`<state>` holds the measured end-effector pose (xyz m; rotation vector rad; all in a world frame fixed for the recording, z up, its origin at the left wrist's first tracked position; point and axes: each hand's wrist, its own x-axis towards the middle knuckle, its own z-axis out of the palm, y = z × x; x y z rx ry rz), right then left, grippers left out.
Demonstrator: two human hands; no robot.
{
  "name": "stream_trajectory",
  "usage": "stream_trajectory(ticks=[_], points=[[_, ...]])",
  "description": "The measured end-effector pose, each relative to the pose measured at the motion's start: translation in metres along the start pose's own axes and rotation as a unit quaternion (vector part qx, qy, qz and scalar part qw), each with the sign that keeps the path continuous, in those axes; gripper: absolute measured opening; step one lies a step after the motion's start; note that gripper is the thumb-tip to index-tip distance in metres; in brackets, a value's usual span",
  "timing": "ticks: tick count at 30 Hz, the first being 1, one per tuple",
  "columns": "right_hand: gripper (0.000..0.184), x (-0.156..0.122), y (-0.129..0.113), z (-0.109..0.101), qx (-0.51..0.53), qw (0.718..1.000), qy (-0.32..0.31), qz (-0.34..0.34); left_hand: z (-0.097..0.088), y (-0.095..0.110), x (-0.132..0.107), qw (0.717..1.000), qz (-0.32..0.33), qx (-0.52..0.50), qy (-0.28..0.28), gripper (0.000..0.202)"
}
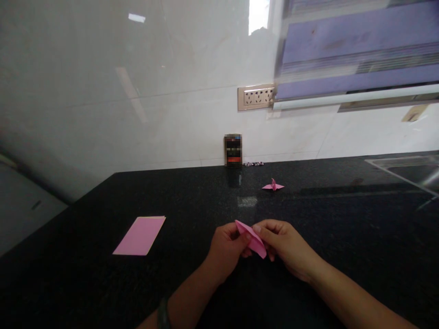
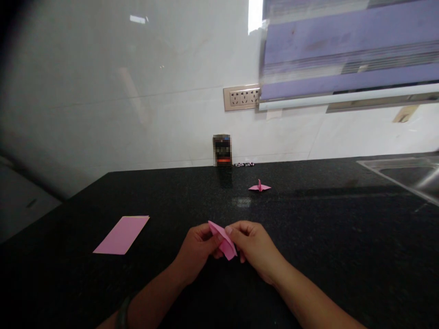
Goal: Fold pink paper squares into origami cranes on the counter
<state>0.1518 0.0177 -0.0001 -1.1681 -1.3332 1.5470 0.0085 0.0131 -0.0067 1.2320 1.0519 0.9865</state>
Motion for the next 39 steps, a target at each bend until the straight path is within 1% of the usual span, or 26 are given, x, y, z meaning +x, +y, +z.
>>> stream_trajectory(ticks=[6, 10, 16, 19, 23, 26, 30, 33, 36, 38, 39], points=[[0.025, -0.002, -0.001, 0.002, -0.055, 0.998, 0.027, -0.011, 0.0, 0.0, -0.001, 1.0, -0.003, -0.002, 0.009, 0.022], [0.022, -0.001, -0.002, 0.002, -0.078, 0.997, 0.021, -0.02, 0.001, 0.0, -0.002, 1.0, -0.01, -0.017, 0.008, 0.019], [0.024, 0.0, 0.0, -0.003, -0.142, 0.987, 0.037, -0.067, 0.004, 0.002, -0.001, 0.997, -0.058, -0.048, -0.005, 0.024], [0.024, 0.001, 0.0, -0.005, -0.161, 0.984, 0.029, -0.073, 0.005, 0.003, 0.0, 0.997, -0.071, -0.04, -0.009, 0.029], [0.023, -0.001, -0.001, -0.005, -0.19, 0.979, 0.011, -0.07, 0.003, 0.005, -0.001, 0.998, -0.046, 0.034, 0.007, 0.033], [0.021, -0.001, -0.002, -0.006, -0.225, 0.97, 0.013, -0.088, -0.001, 0.006, -0.002, 0.996, -0.019, 0.081, 0.017, 0.032], [0.02, 0.0, -0.002, -0.009, -0.254, 0.961, 0.013, -0.112, -0.001, 0.005, -0.002, 0.997, -0.025, 0.069, 0.004, 0.029], [0.021, 0.001, -0.003, -0.01, -0.231, 0.967, 0.007, -0.105, 0.0, 0.003, -0.002, 0.999, -0.032, 0.042, -0.001, 0.028], [0.024, 0.001, -0.005, -0.009, -0.168, 0.982, 0.004, -0.084, -0.001, 0.001, 0.0, 0.999, -0.025, 0.023, 0.028, 0.028], [0.023, 0.0, -0.007, -0.008, -0.156, 0.983, 0.014, -0.094, -0.002, 0.0, 0.002, 0.998, -0.016, 0.021, 0.064, 0.028], [0.021, -0.001, -0.008, -0.006, -0.169, 0.979, 0.023, -0.107, -0.003, 0.0, 0.002, 0.996, -0.011, 0.022, 0.082, 0.028]])
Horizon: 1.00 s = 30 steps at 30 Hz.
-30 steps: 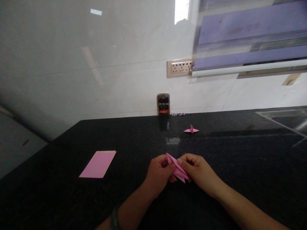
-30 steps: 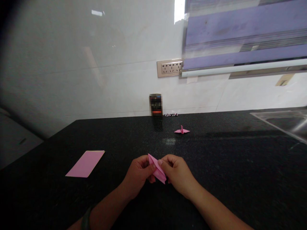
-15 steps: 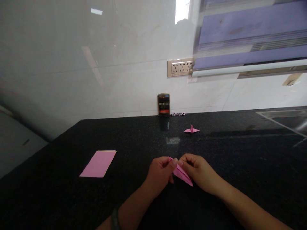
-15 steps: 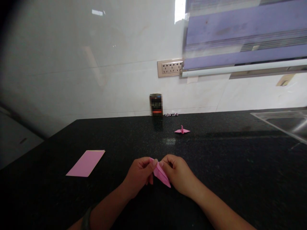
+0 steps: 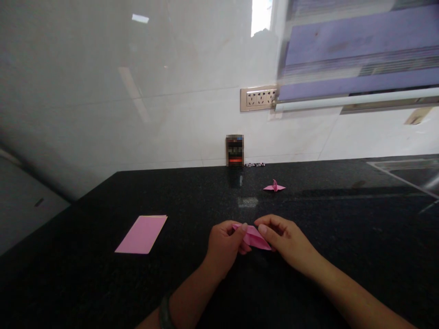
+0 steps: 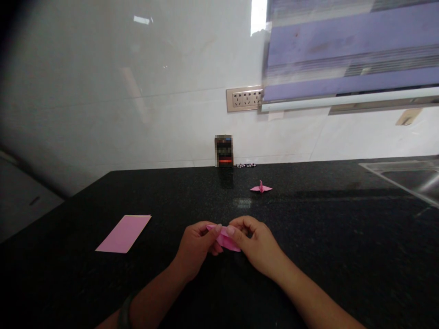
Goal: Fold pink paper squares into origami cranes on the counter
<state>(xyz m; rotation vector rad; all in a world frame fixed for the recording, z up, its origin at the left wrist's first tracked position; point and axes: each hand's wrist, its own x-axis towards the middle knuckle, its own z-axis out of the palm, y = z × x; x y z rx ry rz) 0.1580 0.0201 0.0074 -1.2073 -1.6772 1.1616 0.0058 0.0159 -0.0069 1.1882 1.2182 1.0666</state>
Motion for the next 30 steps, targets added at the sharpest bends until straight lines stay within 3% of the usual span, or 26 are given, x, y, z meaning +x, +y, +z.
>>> stream_trajectory(ticks=[3, 7, 16, 25, 30], points=[[0.017, -0.003, -0.001, 0.005, -0.072, 0.996, 0.032, -0.036, -0.001, 0.0, 0.0, 0.999, 0.024, 0.006, 0.036, 0.026], [0.003, -0.006, 0.004, 0.013, -0.107, 0.991, 0.073, -0.038, 0.002, 0.001, -0.003, 0.999, 0.018, -0.005, 0.043, 0.024], [0.01, -0.005, 0.012, 0.017, -0.09, 0.991, 0.091, -0.029, 0.006, -0.003, -0.004, 0.999, 0.009, -0.02, 0.031, 0.021], [0.017, -0.002, 0.014, 0.011, -0.115, 0.981, 0.131, -0.087, 0.008, 0.0, -0.005, 0.999, -0.02, 0.016, -0.043, 0.027], [0.018, -0.003, 0.015, 0.011, -0.108, 0.979, 0.141, -0.097, 0.009, 0.0, -0.006, 0.998, -0.023, 0.011, -0.055, 0.027]])
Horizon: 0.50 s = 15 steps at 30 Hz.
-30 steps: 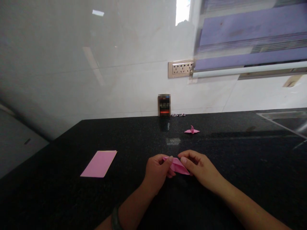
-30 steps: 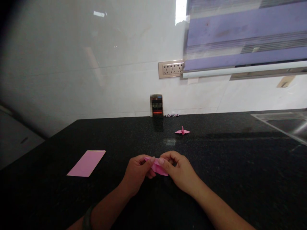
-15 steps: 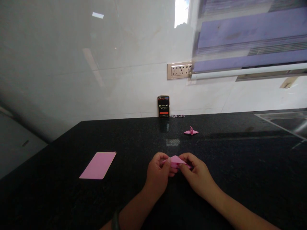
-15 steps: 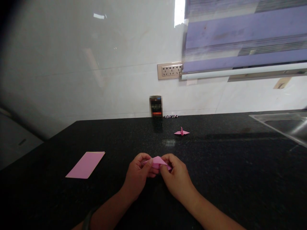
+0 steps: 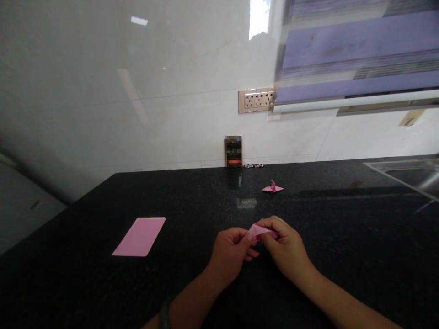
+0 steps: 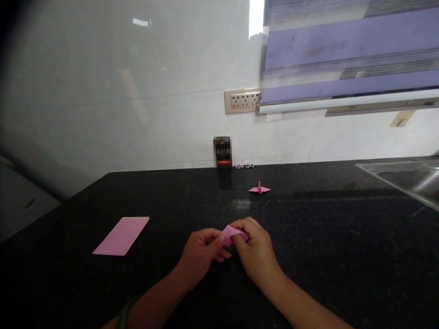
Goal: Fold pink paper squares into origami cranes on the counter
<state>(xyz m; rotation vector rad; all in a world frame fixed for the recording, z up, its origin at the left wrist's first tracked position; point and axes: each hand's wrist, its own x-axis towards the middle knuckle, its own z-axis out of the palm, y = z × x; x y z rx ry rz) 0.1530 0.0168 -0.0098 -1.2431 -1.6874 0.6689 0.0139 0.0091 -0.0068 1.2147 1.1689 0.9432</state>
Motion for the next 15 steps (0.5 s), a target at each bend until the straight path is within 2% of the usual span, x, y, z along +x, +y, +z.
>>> stream_trajectory(ticks=[3, 9, 15], points=[[0.018, -0.001, 0.0015, 0.0021, 0.019, 1.0, 0.005, 0.014, -0.0004, 0.0002, -0.0005, 1.0, 0.01, -0.004, 0.008, 0.027], [0.012, -0.0026, 0.0001, 0.0035, 0.105, 0.99, 0.008, 0.092, -0.0017, -0.0013, 0.0, 0.999, 0.02, -0.009, 0.028, 0.028], [0.017, -0.0025, -0.0037, 0.001, 0.155, 0.982, 0.012, 0.111, -0.0028, -0.0019, 0.0016, 0.999, 0.014, -0.009, 0.05, 0.03]])
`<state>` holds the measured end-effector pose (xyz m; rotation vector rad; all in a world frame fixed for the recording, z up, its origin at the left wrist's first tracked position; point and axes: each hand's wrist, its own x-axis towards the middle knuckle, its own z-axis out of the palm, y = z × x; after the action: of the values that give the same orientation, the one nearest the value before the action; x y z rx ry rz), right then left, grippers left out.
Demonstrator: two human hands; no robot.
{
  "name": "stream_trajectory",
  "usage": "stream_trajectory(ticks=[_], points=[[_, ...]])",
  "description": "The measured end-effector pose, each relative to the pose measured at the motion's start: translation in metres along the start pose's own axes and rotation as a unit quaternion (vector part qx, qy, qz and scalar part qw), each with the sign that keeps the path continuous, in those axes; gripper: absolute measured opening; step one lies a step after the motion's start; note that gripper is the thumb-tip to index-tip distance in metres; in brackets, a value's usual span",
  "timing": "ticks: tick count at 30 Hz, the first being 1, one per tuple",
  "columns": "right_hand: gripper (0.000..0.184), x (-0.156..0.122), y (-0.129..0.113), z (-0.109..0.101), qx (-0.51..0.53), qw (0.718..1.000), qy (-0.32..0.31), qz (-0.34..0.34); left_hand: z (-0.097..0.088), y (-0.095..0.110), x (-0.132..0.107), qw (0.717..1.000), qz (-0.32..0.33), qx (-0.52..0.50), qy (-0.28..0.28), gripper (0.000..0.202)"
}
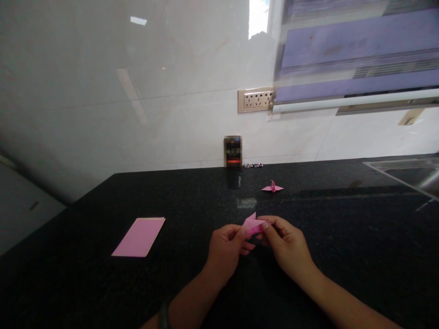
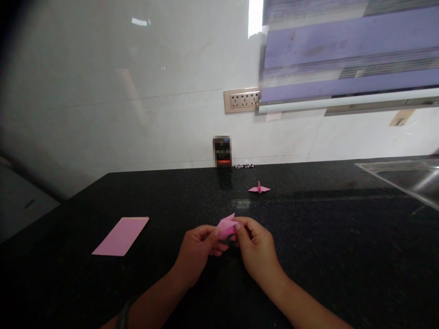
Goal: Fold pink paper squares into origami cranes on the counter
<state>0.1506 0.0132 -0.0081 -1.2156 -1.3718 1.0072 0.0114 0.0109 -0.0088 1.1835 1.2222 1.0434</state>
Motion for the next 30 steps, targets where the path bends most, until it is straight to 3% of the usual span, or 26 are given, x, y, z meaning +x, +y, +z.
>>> stream_trajectory(ticks=[13, 18, 22, 28, 30], points=[[0.025, 0.004, -0.001, 0.001, 0.139, 0.99, 0.009, 0.038, 0.002, 0.002, 0.001, 0.999, -0.026, -0.025, 0.006, 0.025], [0.02, 0.002, 0.002, 0.008, 0.077, 0.995, -0.053, 0.026, 0.004, 0.004, -0.001, 0.994, -0.039, -0.097, -0.007, 0.022], [0.012, 0.002, 0.007, 0.009, 0.008, 0.999, -0.041, 0.0, 0.004, 0.004, -0.003, 0.99, -0.043, -0.127, -0.047, 0.022], [0.013, 0.005, 0.009, 0.005, -0.044, 0.997, -0.05, -0.026, 0.004, 0.007, -0.003, 0.994, -0.016, -0.101, -0.05, 0.039], [0.013, 0.004, 0.008, 0.004, -0.05, 0.996, -0.061, -0.029, 0.003, 0.008, -0.003, 0.995, -0.011, -0.078, -0.056, 0.036]])
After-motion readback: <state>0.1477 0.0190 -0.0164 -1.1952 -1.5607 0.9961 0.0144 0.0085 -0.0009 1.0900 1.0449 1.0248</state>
